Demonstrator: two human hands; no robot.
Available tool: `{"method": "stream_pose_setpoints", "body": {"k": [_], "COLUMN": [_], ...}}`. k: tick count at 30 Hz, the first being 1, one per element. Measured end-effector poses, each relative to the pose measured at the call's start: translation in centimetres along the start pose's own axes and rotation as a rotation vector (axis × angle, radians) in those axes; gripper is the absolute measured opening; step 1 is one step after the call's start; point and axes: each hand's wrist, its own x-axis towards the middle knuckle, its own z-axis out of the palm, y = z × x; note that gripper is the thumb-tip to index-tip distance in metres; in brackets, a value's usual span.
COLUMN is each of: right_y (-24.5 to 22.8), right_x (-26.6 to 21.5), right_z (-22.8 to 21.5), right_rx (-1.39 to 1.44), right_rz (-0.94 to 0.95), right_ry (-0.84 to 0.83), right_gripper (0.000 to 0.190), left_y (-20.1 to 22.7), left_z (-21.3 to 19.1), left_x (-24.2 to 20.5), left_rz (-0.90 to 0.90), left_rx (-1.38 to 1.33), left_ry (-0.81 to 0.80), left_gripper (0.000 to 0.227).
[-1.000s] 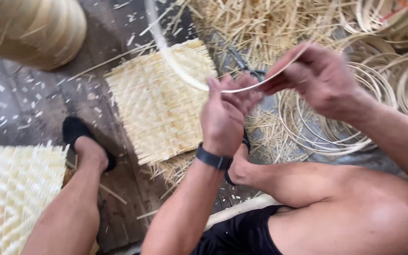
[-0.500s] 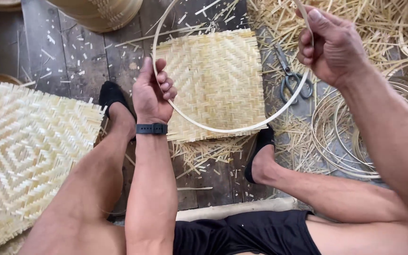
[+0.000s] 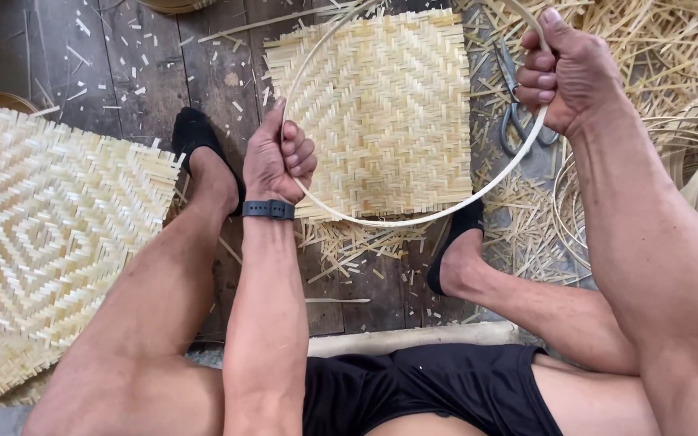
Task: Making bamboo baskets by trimming and fitting pieces together.
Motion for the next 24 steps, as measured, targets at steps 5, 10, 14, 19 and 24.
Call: {"method": "stream_pose_setpoints", "body": {"k": [5, 10, 14, 19, 24], "right_y": [0.2, 5.3, 9.9, 14.4, 14.8], "right_x": [-1.0, 0.3, 2.5, 5.8, 6.0], "right_z": [3.7, 3.3, 2.5, -0.2, -0.5], "right_rx": [-0.121, -0.466, -0.798, -1.062, -1.003], "right_rz": [0.051, -0.042, -0.131, -0.309, -0.210], "right_ry": [0.070, 0.222, 0.303, 0.327, 0.370], "right_gripper": [0.028, 0.021, 0.026, 0.027, 0.022], "left_y": [-0.6, -2.3, -3.4, -2.5, -1.8], "left_z": [0.8, -0.9, -8.1, -8.4, -8.1], "left_x": [-0.5, 2.6, 6.9, 6.7, 6.1], "left_rz": [0.091, 0.396, 0.722, 0.740, 0.595], "left_rx": [-0.060, 0.126, 0.888, 1.525, 1.594], "left_ry": [0.105, 0.398, 0.645, 0.633, 0.620], "left_gripper": [0.038, 0.029, 0.022, 0.013, 0.014]}}
